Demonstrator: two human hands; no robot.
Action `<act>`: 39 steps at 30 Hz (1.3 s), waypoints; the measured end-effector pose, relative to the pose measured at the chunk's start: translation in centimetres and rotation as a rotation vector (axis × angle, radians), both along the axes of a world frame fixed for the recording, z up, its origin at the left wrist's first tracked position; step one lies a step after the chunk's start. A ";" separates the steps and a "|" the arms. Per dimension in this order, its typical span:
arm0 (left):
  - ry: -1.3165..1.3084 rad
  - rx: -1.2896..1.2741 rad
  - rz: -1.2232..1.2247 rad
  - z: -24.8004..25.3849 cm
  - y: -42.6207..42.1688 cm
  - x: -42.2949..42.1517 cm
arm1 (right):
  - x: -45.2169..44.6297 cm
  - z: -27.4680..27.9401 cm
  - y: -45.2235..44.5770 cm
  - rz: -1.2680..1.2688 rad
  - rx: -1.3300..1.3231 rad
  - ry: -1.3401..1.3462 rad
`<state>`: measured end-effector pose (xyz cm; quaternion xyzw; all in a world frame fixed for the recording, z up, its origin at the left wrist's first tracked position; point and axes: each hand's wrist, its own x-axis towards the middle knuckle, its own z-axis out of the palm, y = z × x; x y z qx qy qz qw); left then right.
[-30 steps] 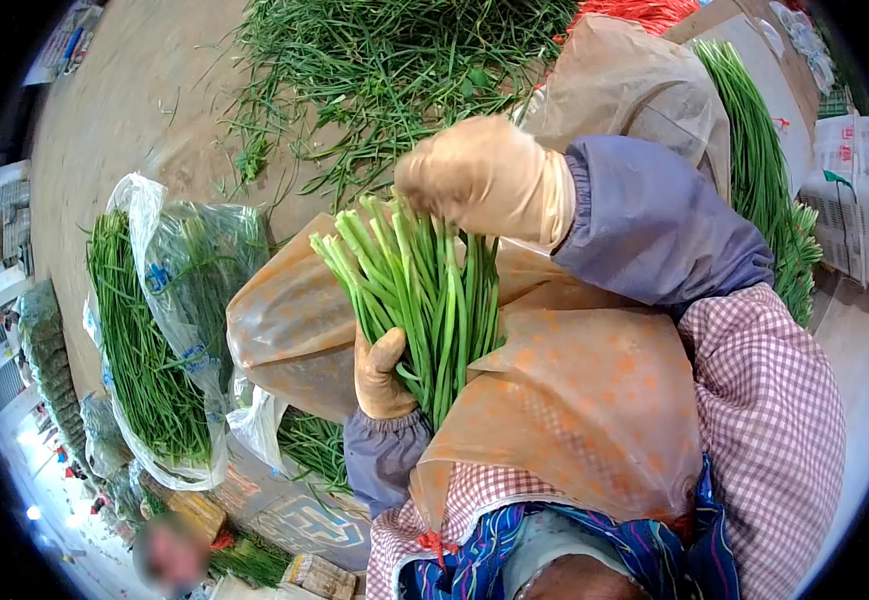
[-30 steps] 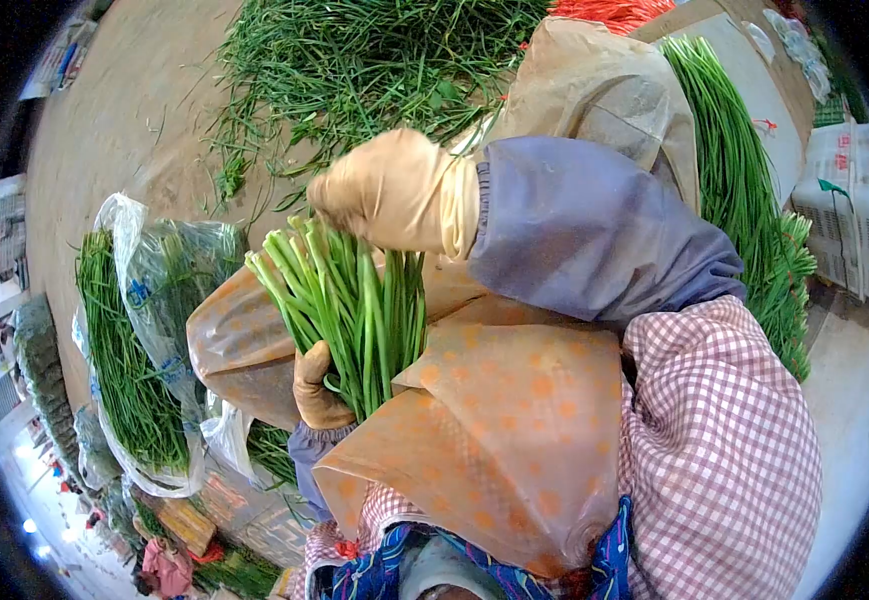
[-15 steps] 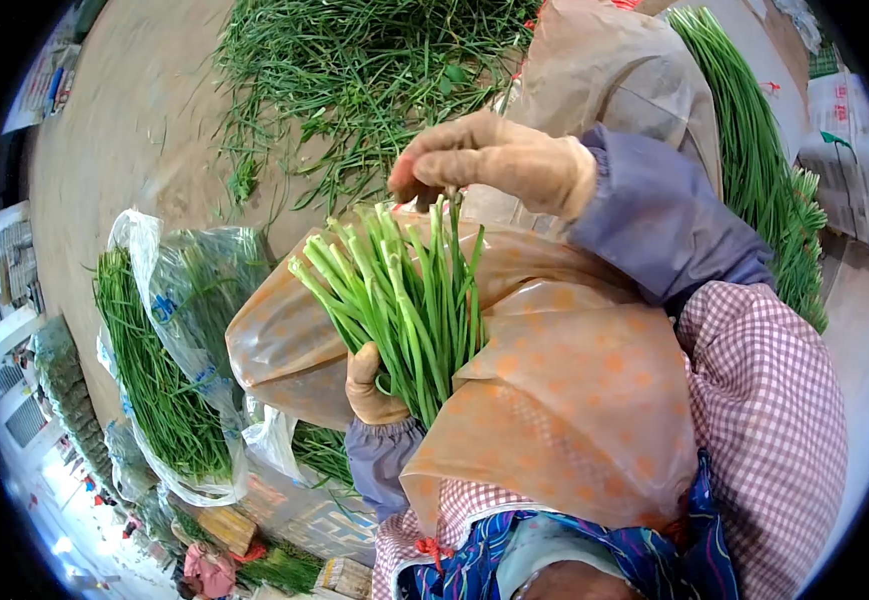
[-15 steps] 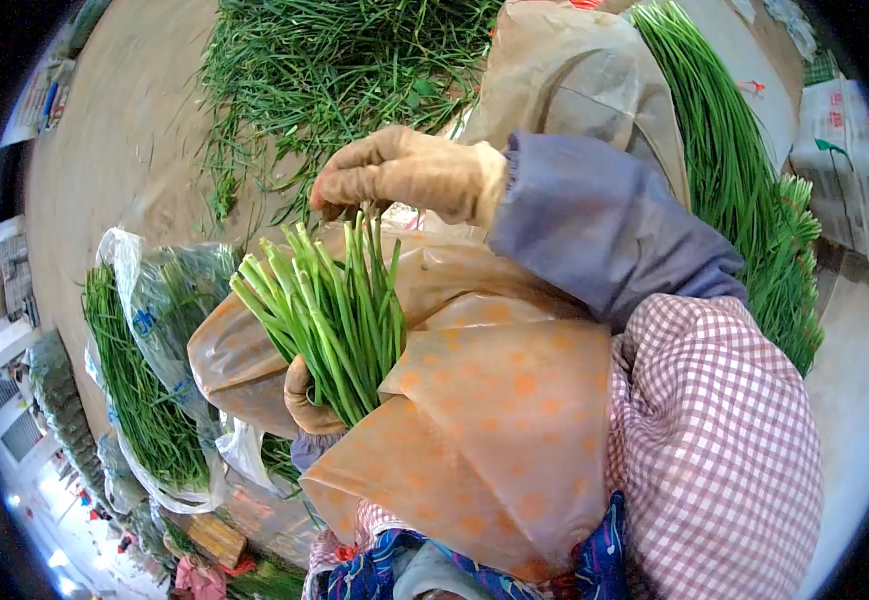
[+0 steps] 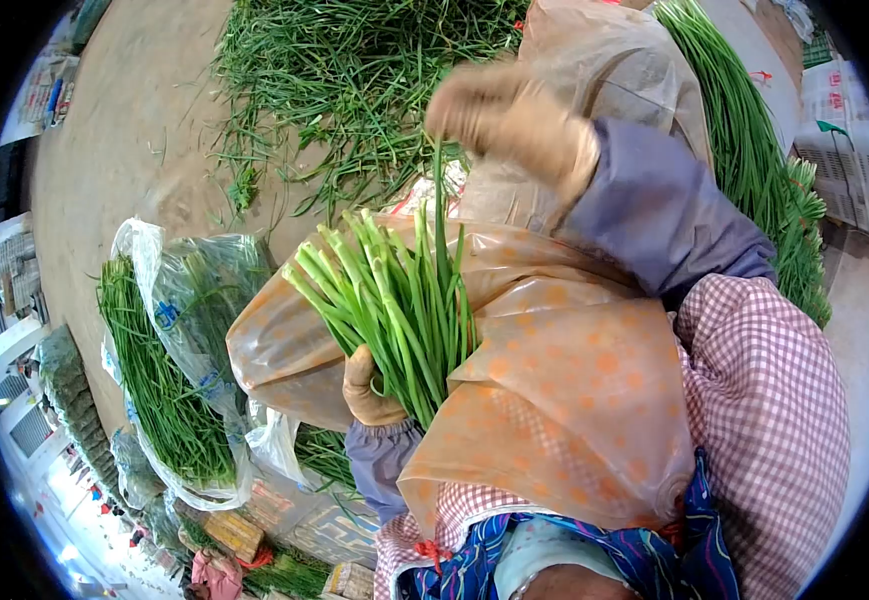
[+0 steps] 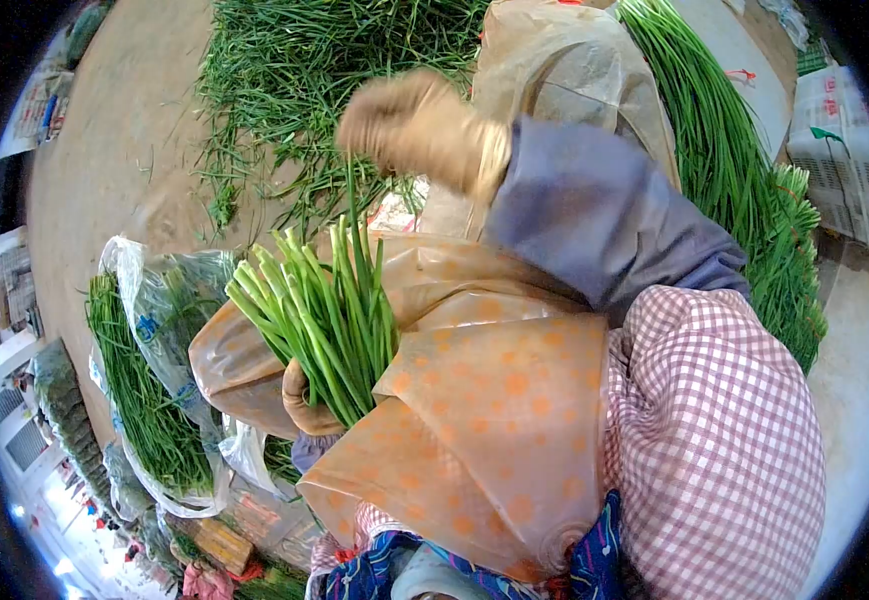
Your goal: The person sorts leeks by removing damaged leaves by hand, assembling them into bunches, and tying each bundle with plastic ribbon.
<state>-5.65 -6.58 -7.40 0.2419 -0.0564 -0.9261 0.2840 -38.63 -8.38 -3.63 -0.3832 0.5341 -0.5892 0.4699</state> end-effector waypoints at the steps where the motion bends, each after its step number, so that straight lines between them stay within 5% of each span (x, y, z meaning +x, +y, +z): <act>1: 0.012 0.003 -0.002 0.0 0.0 0.0 | -1.7 0.4 -0.6 -0.182 -0.014 0.011; 2: 0.025 0.010 -0.004 -0.1 0.1 0.2 | -4.4 1.0 -1.2 -0.337 -0.024 0.109; 4: 0.052 0.018 -0.007 -0.3 0.2 0.5 | -12.4 -3.8 -3.1 -0.523 -0.285 -0.367; 9: -0.103 -0.032 0.033 0.2 0.4 -0.2 | -3.2 1.5 1.3 0.004 0.279 0.000; 11: -0.166 -0.035 0.039 0.4 0.5 -0.3 | -0.8 0.9 3.4 0.382 0.478 -0.145; 15: -0.209 -0.044 0.054 0.8 0.7 -0.4 | 2.8 0.4 5.2 0.489 0.397 -0.461; 19: -0.224 -0.065 0.079 1.0 0.6 -0.7 | 1.7 1.9 4.0 0.078 0.323 -0.379; 21: -0.232 -0.053 0.100 1.1 0.9 -0.6 | -4.0 -0.2 2.2 -0.125 -0.035 -0.470; 23: -0.220 -0.040 0.106 1.1 0.8 -0.4 | -7.0 0.5 0.4 -0.602 -0.176 -0.434; 26: -0.226 -0.042 0.108 0.9 0.7 -0.7 | -1.7 4.6 1.5 -0.155 -0.219 -0.184; 27: -0.233 -0.038 0.098 0.8 0.7 -0.6 | 0.4 4.1 1.7 -0.047 -0.117 0.161; 29: -0.267 -0.049 0.091 0.9 0.8 -0.9 | 2.4 2.6 1.3 0.253 -0.333 0.527; 31: -0.306 -0.067 0.078 1.2 0.7 -0.7 | 3.5 3.0 0.8 0.441 0.009 0.576; 35: -0.331 -0.095 0.091 1.3 0.9 -0.8 | 4.4 2.3 -0.8 0.653 0.292 0.211; 39: -0.320 -0.062 0.106 1.2 0.9 -1.1 | 4.9 0.8 -0.4 0.538 0.255 -0.190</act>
